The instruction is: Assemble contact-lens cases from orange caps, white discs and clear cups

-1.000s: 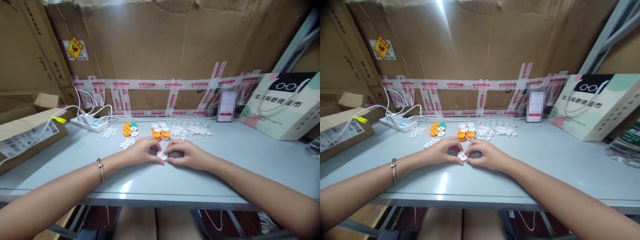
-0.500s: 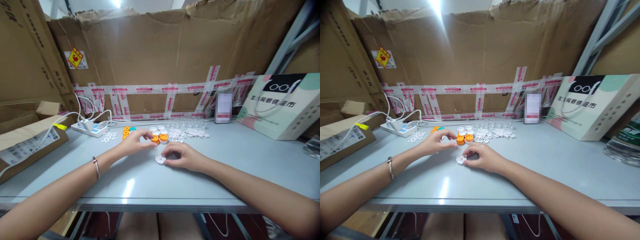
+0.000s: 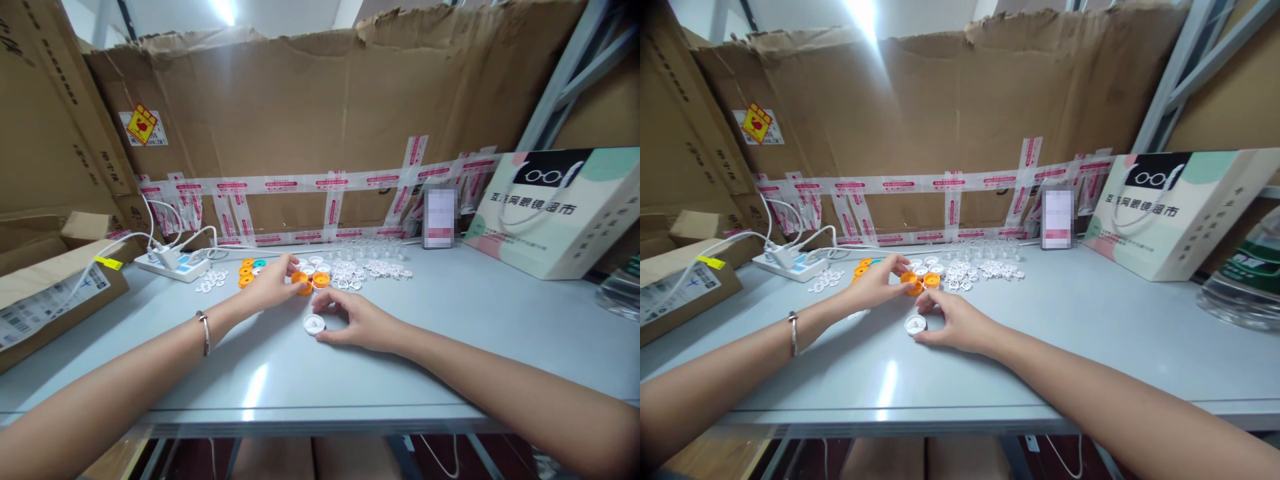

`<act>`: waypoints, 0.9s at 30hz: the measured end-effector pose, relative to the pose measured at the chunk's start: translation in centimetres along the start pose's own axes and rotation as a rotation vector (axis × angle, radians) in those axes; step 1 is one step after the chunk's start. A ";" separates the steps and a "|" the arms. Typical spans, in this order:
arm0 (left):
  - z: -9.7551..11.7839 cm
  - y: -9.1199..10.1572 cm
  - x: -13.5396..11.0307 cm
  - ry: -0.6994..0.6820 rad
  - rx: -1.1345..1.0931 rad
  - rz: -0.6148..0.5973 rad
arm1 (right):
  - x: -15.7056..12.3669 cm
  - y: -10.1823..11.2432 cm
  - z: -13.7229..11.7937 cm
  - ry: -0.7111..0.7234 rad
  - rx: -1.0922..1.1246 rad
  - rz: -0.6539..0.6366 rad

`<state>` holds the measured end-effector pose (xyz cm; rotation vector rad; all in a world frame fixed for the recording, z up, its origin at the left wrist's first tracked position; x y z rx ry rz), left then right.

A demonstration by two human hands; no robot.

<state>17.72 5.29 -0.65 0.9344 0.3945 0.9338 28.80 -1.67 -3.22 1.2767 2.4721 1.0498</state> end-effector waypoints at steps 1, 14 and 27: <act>0.0 0.2 -0.4 0.018 -0.078 -0.016 | 0.0 0.0 0.0 -0.005 0.002 -0.003; 0.3 -2.7 -4.1 -0.048 -0.699 -0.454 | 0.2 0.1 0.2 -0.024 -0.123 0.020; 1.1 -3.2 -4.1 -0.080 -0.477 -0.423 | 0.2 0.1 0.5 0.015 -0.089 0.032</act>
Point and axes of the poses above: each hand's wrist, its own x-axis towards the middle knuckle, its own y-axis out of the back of the hand, z = x × y, the point moved 8 cm from there along x, towards the middle knuckle, and after that the axes turned 10 degrees about -z, right-handed, at the moved point
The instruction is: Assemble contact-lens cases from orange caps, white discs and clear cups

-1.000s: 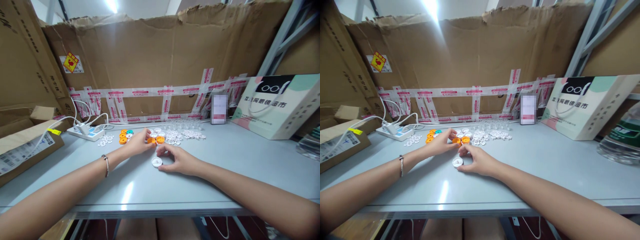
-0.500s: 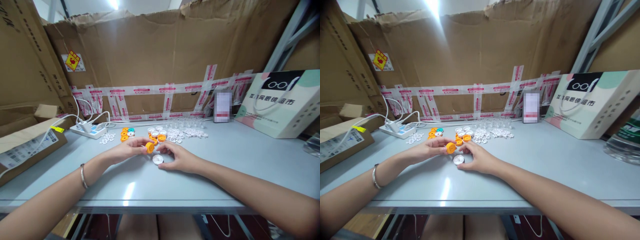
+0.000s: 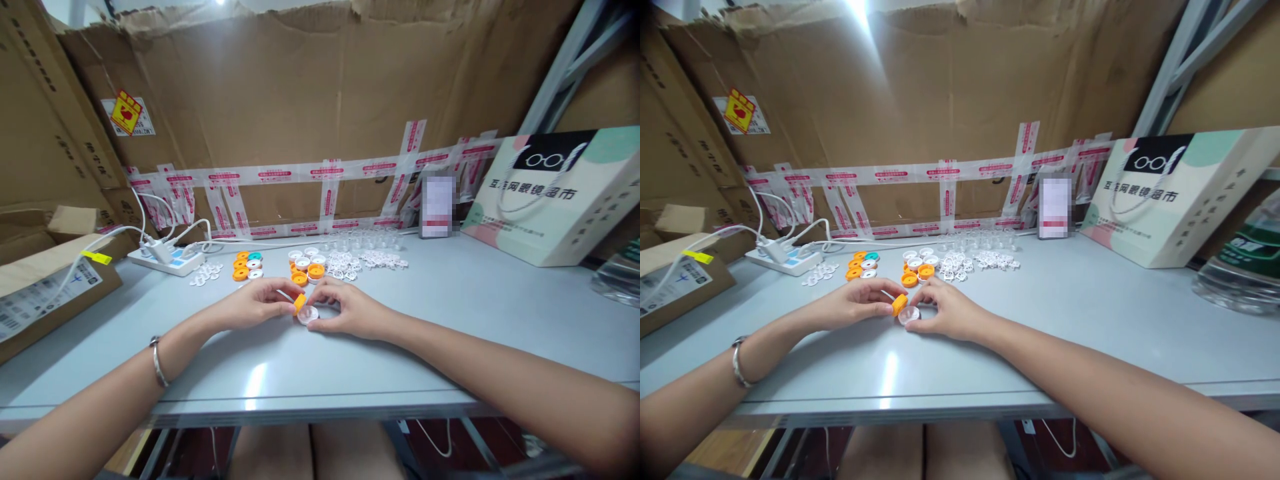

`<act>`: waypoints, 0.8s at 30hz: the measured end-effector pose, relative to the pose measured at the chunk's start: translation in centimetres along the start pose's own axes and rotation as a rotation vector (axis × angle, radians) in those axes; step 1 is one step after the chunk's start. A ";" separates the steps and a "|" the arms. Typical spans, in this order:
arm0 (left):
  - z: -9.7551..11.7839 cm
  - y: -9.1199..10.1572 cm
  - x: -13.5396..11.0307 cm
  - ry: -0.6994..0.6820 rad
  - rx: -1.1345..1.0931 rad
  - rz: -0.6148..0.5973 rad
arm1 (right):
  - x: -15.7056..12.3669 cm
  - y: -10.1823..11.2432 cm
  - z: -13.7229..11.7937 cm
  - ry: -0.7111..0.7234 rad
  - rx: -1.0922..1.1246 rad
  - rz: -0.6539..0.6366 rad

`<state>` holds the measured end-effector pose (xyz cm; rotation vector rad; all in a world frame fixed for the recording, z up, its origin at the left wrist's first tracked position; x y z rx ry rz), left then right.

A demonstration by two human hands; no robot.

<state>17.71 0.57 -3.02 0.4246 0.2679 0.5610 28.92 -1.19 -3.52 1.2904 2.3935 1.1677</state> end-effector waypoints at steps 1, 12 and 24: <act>0.1 0.0 0.1 -0.008 0.026 0.005 | 0.0 0.0 0.0 -0.005 0.001 0.001; -0.1 0.1 0.3 -0.036 0.106 0.031 | 0.0 0.0 0.0 -0.034 0.019 -0.006; 0.1 0.1 0.3 -0.026 0.175 0.022 | 0.0 0.1 0.1 -0.029 0.018 0.008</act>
Point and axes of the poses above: each hand's wrist, its own x-axis towards the middle knuckle, its own y-axis out of the back of the hand, z = x × y, the point moved 8 cm from there along x, towards the middle knuckle, and after that the axes turned 10 degrees about -z, right-handed, at the moved point
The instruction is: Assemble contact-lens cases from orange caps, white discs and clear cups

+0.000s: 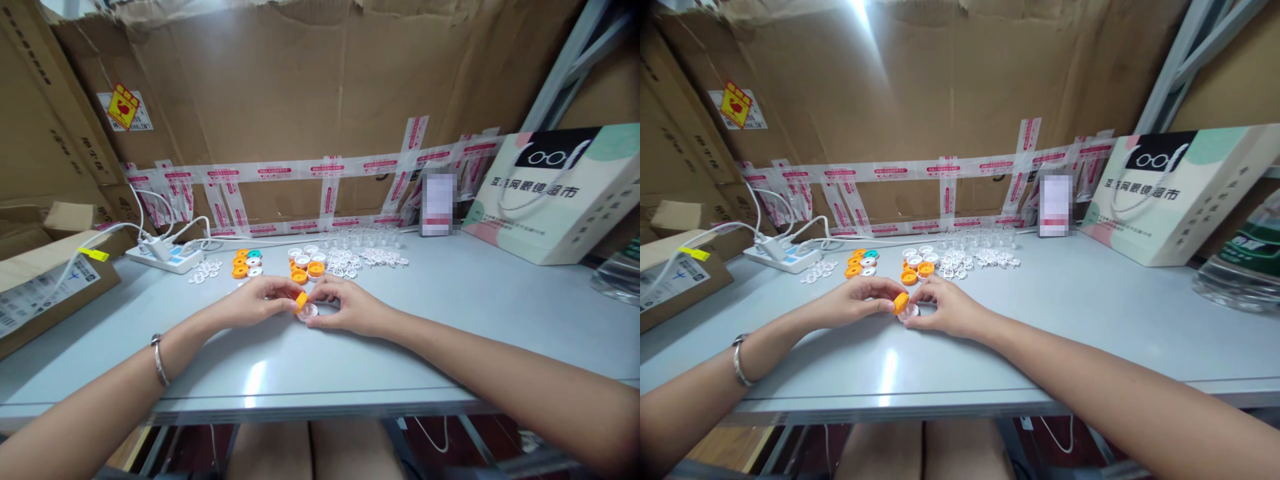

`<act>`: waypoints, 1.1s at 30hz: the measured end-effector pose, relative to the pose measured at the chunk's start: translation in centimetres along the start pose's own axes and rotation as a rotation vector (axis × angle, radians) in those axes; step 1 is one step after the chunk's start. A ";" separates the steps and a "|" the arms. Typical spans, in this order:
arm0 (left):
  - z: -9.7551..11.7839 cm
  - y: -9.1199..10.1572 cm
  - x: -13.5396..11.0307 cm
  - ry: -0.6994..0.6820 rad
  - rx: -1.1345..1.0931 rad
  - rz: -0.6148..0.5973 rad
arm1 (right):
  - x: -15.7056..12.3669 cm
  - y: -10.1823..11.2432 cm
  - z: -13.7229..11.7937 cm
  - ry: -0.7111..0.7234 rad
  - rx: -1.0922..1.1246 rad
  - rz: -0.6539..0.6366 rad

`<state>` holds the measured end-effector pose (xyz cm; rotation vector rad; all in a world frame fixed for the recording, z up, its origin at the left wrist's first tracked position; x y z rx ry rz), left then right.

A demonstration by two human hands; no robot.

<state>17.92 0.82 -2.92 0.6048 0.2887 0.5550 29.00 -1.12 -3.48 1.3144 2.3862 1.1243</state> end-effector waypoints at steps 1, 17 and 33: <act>0.0 0.0 0.0 0.001 0.006 0.000 | 0.0 0.0 0.0 0.000 0.002 -0.001; -0.3 0.0 0.1 0.026 -0.027 -0.003 | 0.0 0.0 0.0 0.014 -0.009 0.007; 3.4 -0.9 -0.5 -0.073 0.470 0.153 | 0.0 -0.2 -0.2 0.052 -0.019 0.021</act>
Point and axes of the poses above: each hand's wrist, its own x-axis towards the middle knuckle, its own y-axis out of the back of the hand, z = x × y, the point moved 8 cm from there along x, towards the middle knuckle, and after that the axes turned 10 degrees about -z, right-handed, at the moved point
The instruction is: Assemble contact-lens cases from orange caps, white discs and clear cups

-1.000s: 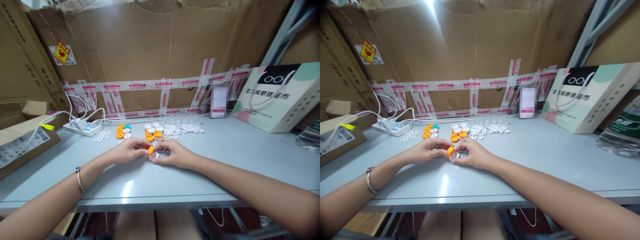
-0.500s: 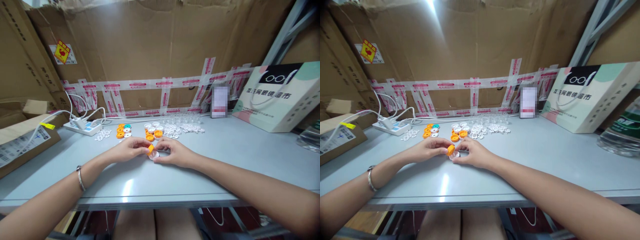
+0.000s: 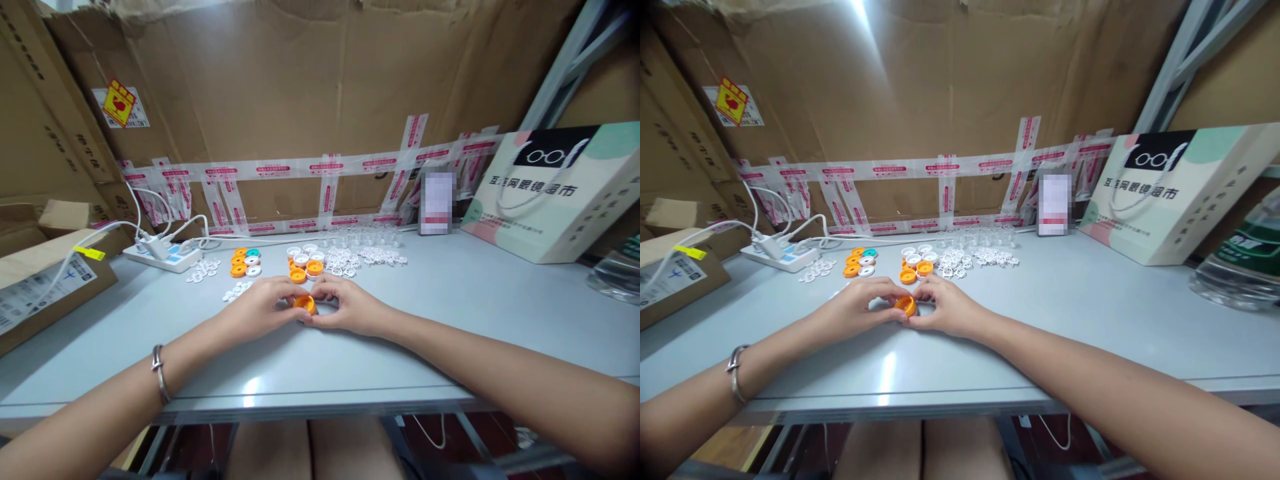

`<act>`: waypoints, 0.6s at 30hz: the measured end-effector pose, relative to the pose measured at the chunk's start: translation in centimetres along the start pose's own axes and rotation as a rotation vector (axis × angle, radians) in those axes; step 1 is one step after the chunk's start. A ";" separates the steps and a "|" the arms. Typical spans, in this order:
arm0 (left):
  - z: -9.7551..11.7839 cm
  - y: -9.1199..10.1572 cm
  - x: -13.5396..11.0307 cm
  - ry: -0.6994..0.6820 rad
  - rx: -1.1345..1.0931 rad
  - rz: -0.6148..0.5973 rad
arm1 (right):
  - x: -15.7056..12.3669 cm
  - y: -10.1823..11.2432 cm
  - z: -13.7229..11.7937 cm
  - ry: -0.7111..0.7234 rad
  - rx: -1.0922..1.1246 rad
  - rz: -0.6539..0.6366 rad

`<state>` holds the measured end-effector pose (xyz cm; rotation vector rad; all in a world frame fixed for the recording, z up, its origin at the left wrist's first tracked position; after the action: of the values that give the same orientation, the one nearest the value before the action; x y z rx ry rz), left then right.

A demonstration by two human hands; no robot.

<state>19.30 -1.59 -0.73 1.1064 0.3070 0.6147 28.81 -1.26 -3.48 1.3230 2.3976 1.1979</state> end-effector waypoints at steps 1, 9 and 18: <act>0.0 -0.1 0.0 0.004 0.010 0.005 | 0.0 0.0 0.0 0.000 0.002 0.003; 0.1 -0.1 0.2 0.032 0.059 0.021 | 0.1 0.0 0.3 -0.007 -0.008 0.011; -0.2 -0.4 0.5 0.087 0.054 -0.025 | 0.1 -0.1 0.6 -0.019 0.021 -0.048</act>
<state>19.71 -1.27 -1.13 1.1275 0.4143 0.6362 28.96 -0.85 -3.86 1.2694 2.4215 1.1457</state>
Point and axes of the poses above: each hand's wrist, its own x-axis towards the middle knuckle, its own y-axis out of the back of the hand, z = x × y, the point moved 8 cm from there along x, towards the middle knuckle, and after that the axes turned 10 degrees about -z, right-handed, at the moved point
